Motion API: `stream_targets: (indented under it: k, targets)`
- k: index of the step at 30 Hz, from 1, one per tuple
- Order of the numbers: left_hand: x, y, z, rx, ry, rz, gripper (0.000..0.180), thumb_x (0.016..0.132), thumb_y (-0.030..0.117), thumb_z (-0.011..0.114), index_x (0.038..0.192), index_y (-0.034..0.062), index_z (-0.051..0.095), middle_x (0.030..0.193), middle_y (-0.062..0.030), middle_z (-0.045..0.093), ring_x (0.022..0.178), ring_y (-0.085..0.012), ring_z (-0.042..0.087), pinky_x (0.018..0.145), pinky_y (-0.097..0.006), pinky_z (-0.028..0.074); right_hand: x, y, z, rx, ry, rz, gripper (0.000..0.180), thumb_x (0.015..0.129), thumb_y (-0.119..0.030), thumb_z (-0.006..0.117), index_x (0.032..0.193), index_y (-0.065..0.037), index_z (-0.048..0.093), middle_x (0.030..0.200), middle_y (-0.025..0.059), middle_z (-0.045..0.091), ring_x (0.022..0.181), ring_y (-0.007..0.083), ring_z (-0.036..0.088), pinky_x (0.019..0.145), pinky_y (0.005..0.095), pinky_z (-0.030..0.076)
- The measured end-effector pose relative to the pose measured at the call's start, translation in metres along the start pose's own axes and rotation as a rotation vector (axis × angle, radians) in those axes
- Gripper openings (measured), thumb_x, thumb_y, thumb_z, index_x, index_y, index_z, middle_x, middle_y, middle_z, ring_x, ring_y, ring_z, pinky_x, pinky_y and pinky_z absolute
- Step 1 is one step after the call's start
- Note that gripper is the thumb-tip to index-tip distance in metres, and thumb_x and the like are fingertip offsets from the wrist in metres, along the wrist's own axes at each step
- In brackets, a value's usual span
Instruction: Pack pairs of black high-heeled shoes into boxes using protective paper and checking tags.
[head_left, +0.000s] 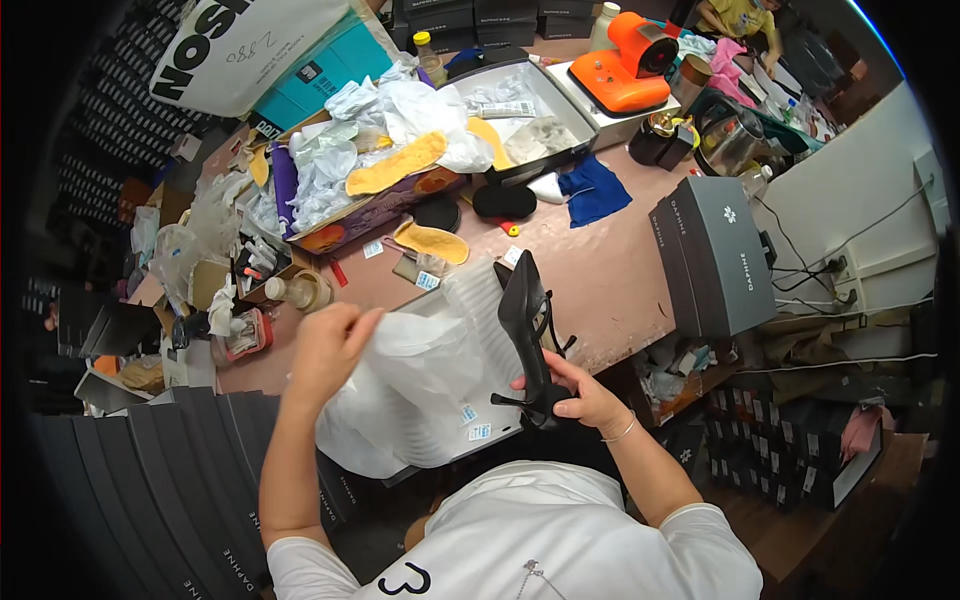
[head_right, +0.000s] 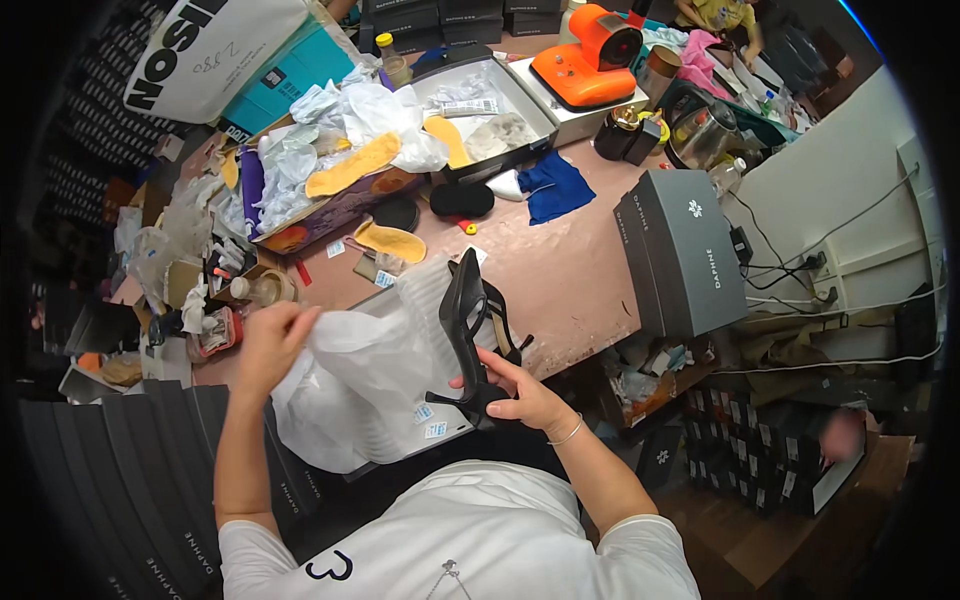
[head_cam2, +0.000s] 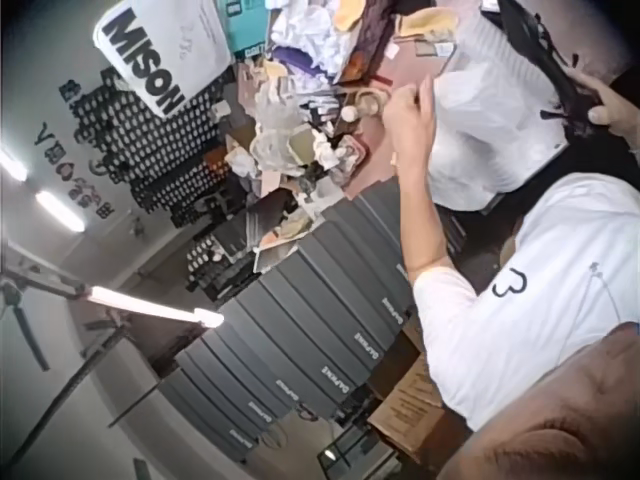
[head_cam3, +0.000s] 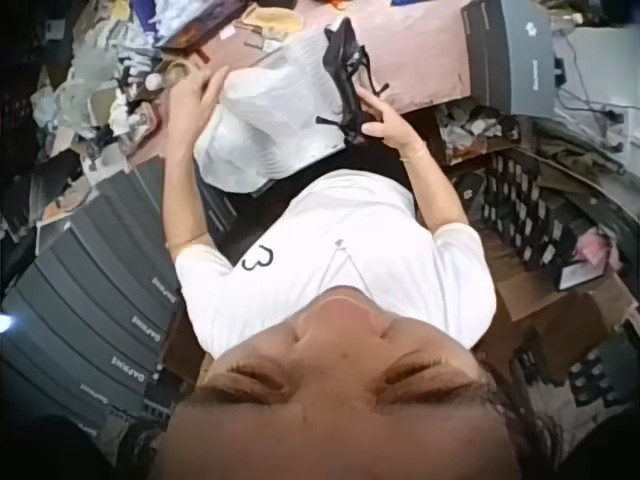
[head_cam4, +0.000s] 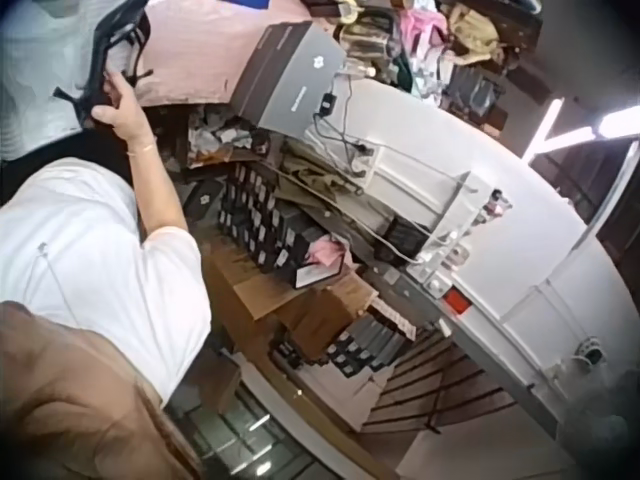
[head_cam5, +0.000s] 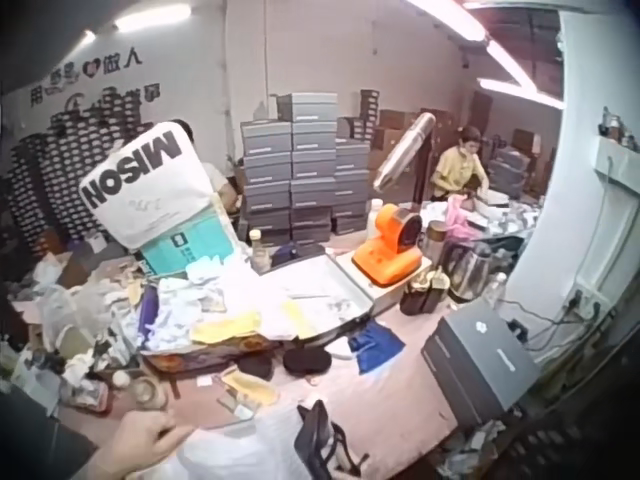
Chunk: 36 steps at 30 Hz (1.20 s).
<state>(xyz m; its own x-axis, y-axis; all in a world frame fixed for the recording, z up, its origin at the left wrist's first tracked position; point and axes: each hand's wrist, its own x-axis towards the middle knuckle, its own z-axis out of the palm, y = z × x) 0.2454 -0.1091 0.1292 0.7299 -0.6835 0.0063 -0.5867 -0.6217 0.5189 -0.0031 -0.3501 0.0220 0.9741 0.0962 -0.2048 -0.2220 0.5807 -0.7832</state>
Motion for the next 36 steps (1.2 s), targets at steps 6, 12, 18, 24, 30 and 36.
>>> stream_targets:
  k: [6, 12, 18, 24, 30, 36]
  targets:
    - [-0.037, 0.055, -0.083, -0.034, 0.279, 0.089, 0.011, 0.079, 0.000, 0.065, 0.081, -0.0008, 0.054, 0.079, -0.0072, 0.052, 0.060, -0.0164, 0.047, 0.055, -0.027, 0.039, -0.013, 0.029, 0.023, 0.514, -0.074, -0.096, 0.085, 0.072, -0.038, 0.073, 0.137, 0.000, 0.032, 0.121, 0.0216, 0.055, 0.095, 0.0349, 0.061, 0.071, 0.0417, 0.055]
    - [-0.060, 0.014, -0.011, -0.172, 0.205, 0.225, 0.022, 0.076, -0.012, 0.050, 0.092, -0.0010, 0.059, 0.103, -0.0141, 0.056, 0.090, -0.0290, 0.058, 0.078, -0.032, 0.046, -0.022, 0.064, 0.045, 0.849, -0.258, -0.213, 0.080, 0.076, -0.048, 0.061, 0.131, 0.007, 0.042, 0.123, 0.0233, 0.053, 0.089, 0.0294, 0.059, 0.066, 0.0374, 0.051]
    - [-0.060, 0.019, 0.039, -0.209, 0.119, 0.187, 0.035, 0.076, -0.009, 0.049, 0.109, -0.0039, 0.058, 0.127, -0.0207, 0.047, 0.104, -0.0383, 0.056, 0.089, -0.041, 0.045, -0.047, 0.064, 0.054, 0.792, -0.216, -0.232, 0.077, 0.078, -0.050, 0.060, 0.126, 0.006, 0.041, 0.119, 0.0200, 0.053, 0.084, 0.0270, 0.056, 0.063, 0.0351, 0.049]
    - [-0.043, 0.006, 0.042, -0.125, 0.307, 0.255, 0.045, 0.074, -0.007, 0.047, 0.118, -0.0090, 0.051, 0.134, -0.0259, 0.040, 0.114, -0.0400, 0.051, 0.096, -0.041, 0.042, -0.074, 0.032, 0.061, 0.439, -0.041, -0.212, 0.081, 0.073, -0.048, 0.065, 0.123, 0.010, 0.042, 0.110, 0.0216, 0.059, 0.077, 0.0287, 0.061, 0.053, 0.0336, 0.049]
    - [-0.051, 0.010, 0.006, -0.096, 0.335, 0.237, 0.043, 0.071, -0.005, 0.049, 0.113, -0.0103, 0.052, 0.136, -0.0268, 0.038, 0.120, -0.0430, 0.045, 0.102, -0.042, 0.037, -0.099, -0.010, 0.093, 0.245, 0.018, -0.097, 0.083, 0.062, -0.041, 0.077, 0.119, 0.011, 0.045, 0.100, 0.0266, 0.062, 0.073, 0.0316, 0.064, 0.052, 0.0331, 0.052]
    - [-0.084, 0.059, 0.016, -0.311, 0.018, 0.213, 0.047, 0.070, -0.007, 0.051, 0.117, -0.0097, 0.048, 0.143, -0.0272, 0.029, 0.117, -0.0438, 0.048, 0.095, -0.041, 0.044, -0.078, -0.032, 0.103, 0.021, -0.404, 0.056, 0.093, 0.075, -0.040, 0.071, 0.142, 0.008, 0.028, 0.113, 0.0206, 0.060, 0.105, 0.0236, 0.057, 0.096, 0.0341, 0.041]
